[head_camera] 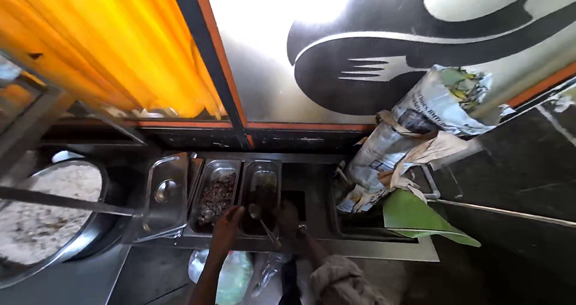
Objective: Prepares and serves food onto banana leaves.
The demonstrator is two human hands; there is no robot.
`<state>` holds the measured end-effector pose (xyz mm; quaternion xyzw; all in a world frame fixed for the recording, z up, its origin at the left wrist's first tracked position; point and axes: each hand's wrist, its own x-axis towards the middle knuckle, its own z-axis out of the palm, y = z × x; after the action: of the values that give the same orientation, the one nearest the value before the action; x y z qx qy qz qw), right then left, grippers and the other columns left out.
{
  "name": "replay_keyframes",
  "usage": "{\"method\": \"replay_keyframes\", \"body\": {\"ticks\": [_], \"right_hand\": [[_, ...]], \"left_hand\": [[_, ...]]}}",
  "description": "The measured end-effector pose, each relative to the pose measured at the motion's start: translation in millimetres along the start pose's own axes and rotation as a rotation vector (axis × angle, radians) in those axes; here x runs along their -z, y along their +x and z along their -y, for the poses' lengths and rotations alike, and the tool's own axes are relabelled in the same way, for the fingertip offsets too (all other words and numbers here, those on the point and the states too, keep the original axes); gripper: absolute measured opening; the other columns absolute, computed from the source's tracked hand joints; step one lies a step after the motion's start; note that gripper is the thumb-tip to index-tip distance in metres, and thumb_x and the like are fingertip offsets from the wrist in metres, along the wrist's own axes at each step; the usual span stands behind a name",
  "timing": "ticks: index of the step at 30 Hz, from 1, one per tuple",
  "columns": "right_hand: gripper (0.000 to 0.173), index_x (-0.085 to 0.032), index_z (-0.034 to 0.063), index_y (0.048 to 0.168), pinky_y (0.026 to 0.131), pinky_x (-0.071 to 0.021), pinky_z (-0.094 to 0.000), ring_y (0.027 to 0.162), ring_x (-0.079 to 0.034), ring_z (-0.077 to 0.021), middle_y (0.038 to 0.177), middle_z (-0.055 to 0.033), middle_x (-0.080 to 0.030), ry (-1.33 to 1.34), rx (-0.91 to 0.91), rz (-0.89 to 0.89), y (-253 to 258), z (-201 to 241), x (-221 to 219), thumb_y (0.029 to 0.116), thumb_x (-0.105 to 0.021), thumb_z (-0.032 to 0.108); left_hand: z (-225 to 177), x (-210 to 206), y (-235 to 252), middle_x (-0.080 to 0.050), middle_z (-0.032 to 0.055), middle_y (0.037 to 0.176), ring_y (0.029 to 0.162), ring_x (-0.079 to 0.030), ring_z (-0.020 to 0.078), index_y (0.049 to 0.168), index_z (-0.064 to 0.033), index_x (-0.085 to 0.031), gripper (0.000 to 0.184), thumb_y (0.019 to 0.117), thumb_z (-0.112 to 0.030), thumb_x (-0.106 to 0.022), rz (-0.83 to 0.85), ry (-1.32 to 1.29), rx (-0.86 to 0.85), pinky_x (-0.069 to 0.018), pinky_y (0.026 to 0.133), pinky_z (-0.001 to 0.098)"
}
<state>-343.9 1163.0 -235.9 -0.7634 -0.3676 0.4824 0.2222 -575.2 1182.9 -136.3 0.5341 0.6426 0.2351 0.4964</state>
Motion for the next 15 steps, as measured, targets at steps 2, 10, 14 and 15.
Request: {"method": "replay_keyframes", "body": {"ticks": [2,10,14,15], "right_hand": [[0.045,-0.071,0.0073,0.119,0.093,-0.0558,-0.0534,0.104,-0.07,-0.0304,0.111,-0.0153,-0.072,-0.018,0.014,-0.002,-6.4,11.8,8.1,0.0885,-0.073,0.039],[0.026,-0.068,0.0077,0.113,0.068,-0.0571,-0.0499,0.075,-0.067,-0.0268,0.088,-0.0134,-0.069,0.076,0.284,-0.023,-152.3,8.2,178.6,0.0925,-0.074,0.023],[0.033,-0.064,0.0123,0.119,0.069,-0.062,-0.0441,0.081,-0.07,-0.021,0.101,-0.0072,-0.07,-0.042,0.336,-0.446,-269.7,-53.0,225.5,0.0934,-0.076,0.028],[0.04,-0.065,0.0115,0.123,0.079,-0.0622,-0.046,0.093,-0.07,-0.0222,0.113,-0.008,-0.069,-0.164,0.326,-0.583,-294.8,-72.5,227.2,0.0928,-0.076,0.035]], "left_hand": [[-10.3,-2.3,9.2,-0.069,0.0103,0.129,0.118,-0.066,0.0212,0.135,-0.0095,-0.064,0.051,0.101,-0.048,-0.061,-0.009,0.099,0.002,-0.0522,0.104,0.0474],[-73.4,-56.0,-28.5,-0.069,0.0091,0.109,0.093,-0.069,0.0185,0.141,-0.0105,-0.049,0.047,0.1061,-0.041,-0.049,0.428,-0.319,0.119,-0.0605,0.08,0.0406],[-99.4,-144.4,-94.7,-0.071,0.0115,0.11,0.09,-0.071,0.0192,0.142,-0.0113,-0.051,0.044,0.1034,-0.031,-0.057,0.514,-0.334,0.137,-0.0615,0.073,0.0394],[-102.8,-167.9,-112.0,-0.069,0.0116,0.117,0.097,-0.069,0.0183,0.144,-0.0101,-0.05,0.045,0.1033,-0.028,-0.056,0.535,-0.295,0.093,-0.0599,0.08,0.0395]]}}
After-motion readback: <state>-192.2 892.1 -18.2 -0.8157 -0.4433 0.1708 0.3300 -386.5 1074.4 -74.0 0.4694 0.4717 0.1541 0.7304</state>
